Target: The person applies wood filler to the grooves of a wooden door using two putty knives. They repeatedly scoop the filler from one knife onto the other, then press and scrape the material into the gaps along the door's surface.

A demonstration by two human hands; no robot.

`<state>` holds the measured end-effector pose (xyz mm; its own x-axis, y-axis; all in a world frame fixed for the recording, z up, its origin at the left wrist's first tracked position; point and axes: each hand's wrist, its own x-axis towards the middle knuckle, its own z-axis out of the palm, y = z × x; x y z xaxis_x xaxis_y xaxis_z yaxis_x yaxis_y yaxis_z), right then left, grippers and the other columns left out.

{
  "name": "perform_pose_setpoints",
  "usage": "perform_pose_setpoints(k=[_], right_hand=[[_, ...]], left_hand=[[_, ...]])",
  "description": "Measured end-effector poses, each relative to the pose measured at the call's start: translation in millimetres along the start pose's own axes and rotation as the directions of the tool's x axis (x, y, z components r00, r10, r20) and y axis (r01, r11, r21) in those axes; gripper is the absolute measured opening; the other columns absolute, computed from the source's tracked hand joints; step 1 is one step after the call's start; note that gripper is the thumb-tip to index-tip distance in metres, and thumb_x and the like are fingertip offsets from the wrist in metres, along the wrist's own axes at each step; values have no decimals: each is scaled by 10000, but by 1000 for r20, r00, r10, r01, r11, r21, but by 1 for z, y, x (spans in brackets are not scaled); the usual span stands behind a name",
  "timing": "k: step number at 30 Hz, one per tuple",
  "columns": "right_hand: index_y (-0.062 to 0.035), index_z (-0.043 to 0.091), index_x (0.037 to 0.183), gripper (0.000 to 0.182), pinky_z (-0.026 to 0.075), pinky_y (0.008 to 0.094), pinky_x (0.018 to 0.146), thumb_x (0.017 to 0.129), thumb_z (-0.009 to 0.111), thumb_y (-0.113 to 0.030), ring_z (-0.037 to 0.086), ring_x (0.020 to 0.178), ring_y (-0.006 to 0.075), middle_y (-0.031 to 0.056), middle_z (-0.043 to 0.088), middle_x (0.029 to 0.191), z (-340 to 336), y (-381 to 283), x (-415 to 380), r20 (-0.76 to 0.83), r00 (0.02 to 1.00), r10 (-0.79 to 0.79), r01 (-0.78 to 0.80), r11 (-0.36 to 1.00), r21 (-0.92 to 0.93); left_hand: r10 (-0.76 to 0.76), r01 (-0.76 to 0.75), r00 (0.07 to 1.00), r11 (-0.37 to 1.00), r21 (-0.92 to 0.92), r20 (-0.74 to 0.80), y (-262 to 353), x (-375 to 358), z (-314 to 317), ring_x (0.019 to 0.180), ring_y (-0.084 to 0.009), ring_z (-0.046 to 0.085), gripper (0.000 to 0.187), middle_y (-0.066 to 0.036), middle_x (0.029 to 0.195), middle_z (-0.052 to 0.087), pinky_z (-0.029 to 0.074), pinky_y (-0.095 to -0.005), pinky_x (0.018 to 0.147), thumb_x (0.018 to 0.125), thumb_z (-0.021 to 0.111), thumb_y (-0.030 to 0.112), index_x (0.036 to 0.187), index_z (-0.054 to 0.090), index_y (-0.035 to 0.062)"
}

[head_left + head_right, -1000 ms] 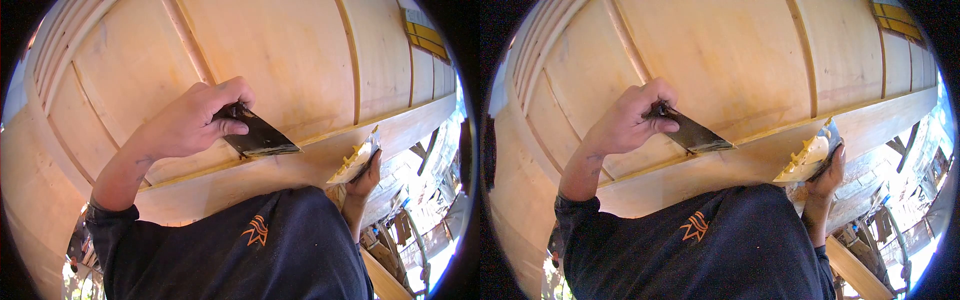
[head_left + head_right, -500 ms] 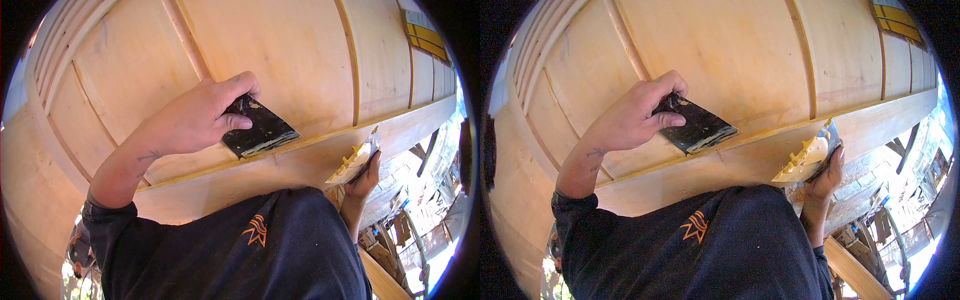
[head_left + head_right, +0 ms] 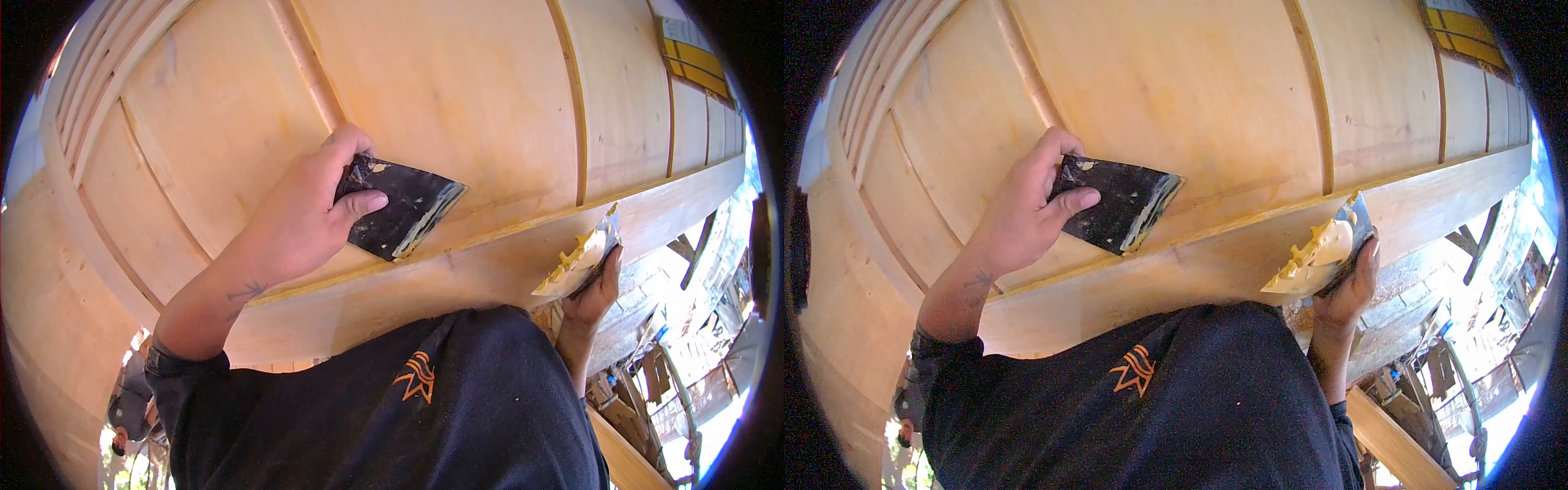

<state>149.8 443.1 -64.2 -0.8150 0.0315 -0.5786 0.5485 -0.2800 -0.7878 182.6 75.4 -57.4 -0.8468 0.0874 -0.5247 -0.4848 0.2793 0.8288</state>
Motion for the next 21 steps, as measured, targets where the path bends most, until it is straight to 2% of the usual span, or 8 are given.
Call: perform_pose_setpoints(k=[4,7,10,13,16,18,21], right_hand=[[-13,416,1274,487,425,379,925,961,339,-379,536,1071,237,124,532,1203,3,-1,-1,29,1000,3,-4,1000,30],[-11,419,1272,486,422,377,928,961,342,-377,533,1075,235,122,531,1204,3,-1,-1,52,999,0,-2,999,37],[-10,421,1270,486,421,375,930,961,343,-377,532,1075,235,122,529,1207,6,-2,-1,78,997,-3,-1,999,45],[-11,420,1271,486,421,374,929,961,342,-378,532,1074,235,122,528,1207,8,-2,-2,60,998,-4,2,999,37],[-12,418,1272,484,422,373,927,962,342,-376,535,1067,237,122,532,1197,11,-2,-3,99,995,-10,6,999,48],[-13,417,1271,481,424,374,923,962,340,-374,537,1062,238,122,537,1188,9,-3,-3,133,991,-11,3,998,62],[-11,417,1267,479,428,375,915,963,339,-373,545,1045,235,120,542,1175,12,-2,-5,-22,1000,1,-1,1000,7]], left_hand=[[-39,35,999,993,-110,-33,-6,-5,3,776,-57,467,252,-28,797,457,412,-225,665,843,583,6,1002,388,35],[-101,97,995,986,-137,-19,-5,-6,2,797,-63,503,242,-32,805,486,434,-225,672,852,574,10,1001,386,32],[-86,80,996,987,-138,-38,-9,-5,2,790,-75,530,250,-34,810,513,451,-223,662,855,573,14,1017,384,30],[-21,3,992,990,-141,-126,-15,-4,0,801,-83,541,262,-32,818,527,456,-219,685,852,574,9,1035,387,28],[-28,-62,973,925,-374,-231,-5,-8,-18,836,-89,543,278,-36,869,533,456,-223,705,846,596,44,1039,396,26],[2,-158,932,902,-401,-363,3,-15,-31,808,-121,566,291,-53,893,563,467,-260,739,826,629,59,1031,428,9],[29,-301,881,804,-513,-472,6,-29,-49,842,-131,572,369,-67,963,585,465,-272,767,799,666,109,1074,450,-7]])
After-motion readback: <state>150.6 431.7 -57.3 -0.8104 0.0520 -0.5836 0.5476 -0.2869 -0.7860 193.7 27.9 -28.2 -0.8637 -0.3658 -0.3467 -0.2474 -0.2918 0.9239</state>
